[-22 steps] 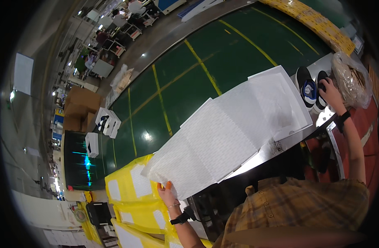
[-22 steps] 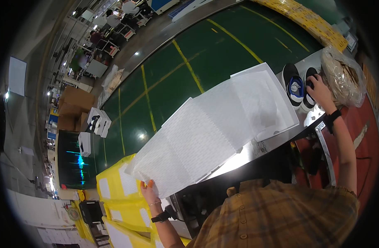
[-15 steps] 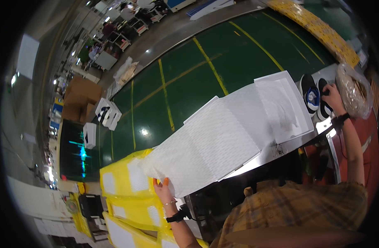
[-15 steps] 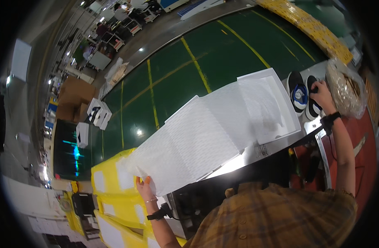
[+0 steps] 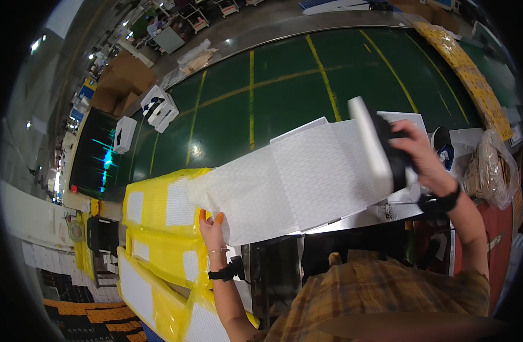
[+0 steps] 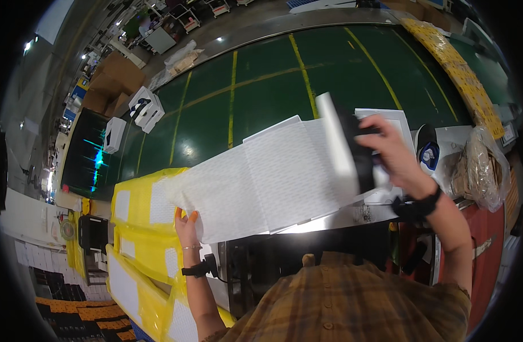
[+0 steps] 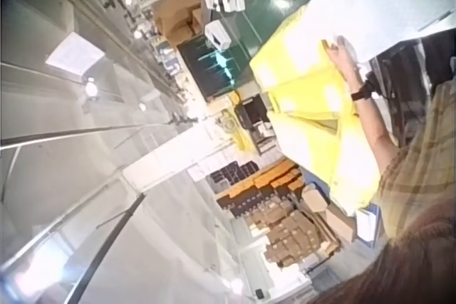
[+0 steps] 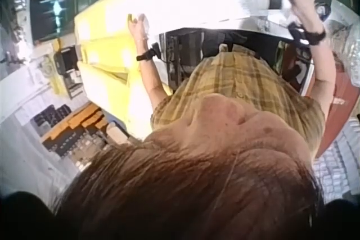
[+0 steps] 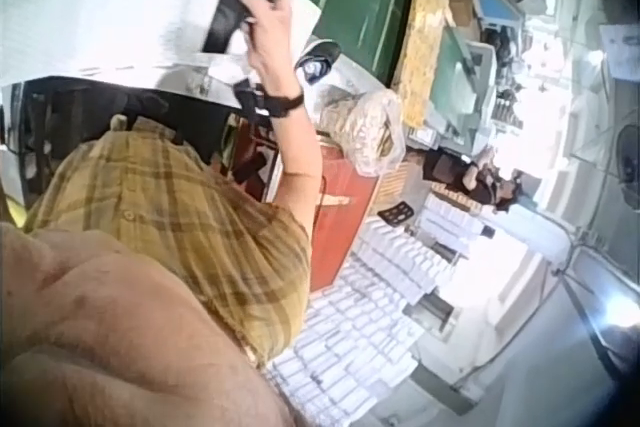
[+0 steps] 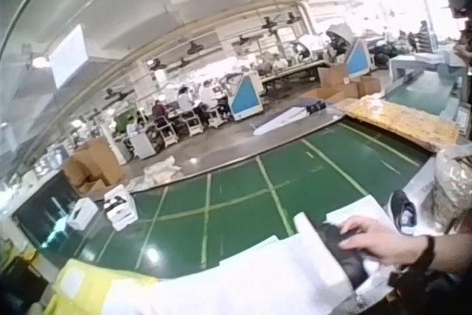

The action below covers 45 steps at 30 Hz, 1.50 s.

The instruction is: The recorder is seen packing shoes into boxes on a conveyor belt in a shoe manufacturing facility.

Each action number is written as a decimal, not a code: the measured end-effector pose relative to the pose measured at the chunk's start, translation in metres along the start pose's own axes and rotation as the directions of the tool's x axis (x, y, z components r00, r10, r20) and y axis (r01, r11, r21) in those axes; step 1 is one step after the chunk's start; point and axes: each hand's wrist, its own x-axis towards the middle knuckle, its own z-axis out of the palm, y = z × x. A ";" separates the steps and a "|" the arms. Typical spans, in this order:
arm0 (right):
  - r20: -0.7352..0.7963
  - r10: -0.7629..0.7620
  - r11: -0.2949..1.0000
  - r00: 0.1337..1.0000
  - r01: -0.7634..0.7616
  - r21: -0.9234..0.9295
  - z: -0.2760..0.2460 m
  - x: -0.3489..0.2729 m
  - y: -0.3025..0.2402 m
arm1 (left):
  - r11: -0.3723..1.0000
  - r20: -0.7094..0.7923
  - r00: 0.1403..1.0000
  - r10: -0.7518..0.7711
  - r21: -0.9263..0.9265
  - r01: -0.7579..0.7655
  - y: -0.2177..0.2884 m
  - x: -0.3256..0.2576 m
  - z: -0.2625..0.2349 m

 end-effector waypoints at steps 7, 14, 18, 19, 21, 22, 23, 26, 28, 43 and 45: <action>0.256 0.243 0.967 0.936 -0.215 -0.134 0.115 0.037 0.092 | 0.995 0.064 0.998 0.021 -0.095 -0.015 0.046 -0.004 -0.003; 0.196 0.104 0.921 0.975 -0.020 -0.390 0.142 0.039 0.138 | 0.558 0.269 0.957 0.105 -0.813 0.167 -0.041 -0.010 -0.018; 0.352 0.524 0.834 0.775 -0.552 -0.026 0.158 0.035 0.124 | 0.731 0.373 0.917 0.140 -0.664 0.159 -0.029 -0.019 0.078; 0.311 0.544 0.821 0.779 -0.570 -0.007 0.161 0.035 0.126 | 0.783 0.420 0.895 0.149 -0.603 0.152 -0.027 -0.029 0.098; 0.266 0.540 0.841 0.798 -0.524 -0.136 0.160 0.034 0.144 | 0.876 0.518 0.842 0.150 -0.465 0.130 -0.021 -0.039 0.112; 0.258 0.510 0.852 0.820 -0.442 -0.280 0.154 0.036 0.149 | 0.913 0.573 0.805 0.151 -0.393 0.109 -0.030 -0.056 0.098; 0.287 0.515 0.831 0.808 -0.388 -0.399 0.160 0.034 0.141 | 0.943 0.609 0.780 0.145 -0.324 0.078 -0.031 -0.062 0.084; 0.308 0.510 0.760 0.803 -0.253 -0.598 0.165 0.037 0.151 | 0.990 0.705 0.697 0.132 -0.131 -0.055 -0.023 -0.078 0.078; 0.331 0.524 0.762 0.785 -0.258 -0.594 0.171 0.031 0.144 | 0.988 0.746 0.657 0.106 -0.004 -0.155 -0.010 -0.079 0.084; 0.488 0.149 0.904 0.860 0.081 -0.420 0.063 0.002 0.054 | 0.226 0.871 0.448 -0.202 0.486 -0.844 0.098 -0.079 0.114; 0.476 0.123 0.866 0.871 0.140 -0.480 0.074 -0.003 0.046 | 0.053 0.834 0.498 -0.237 0.522 -0.851 0.145 -0.072 0.166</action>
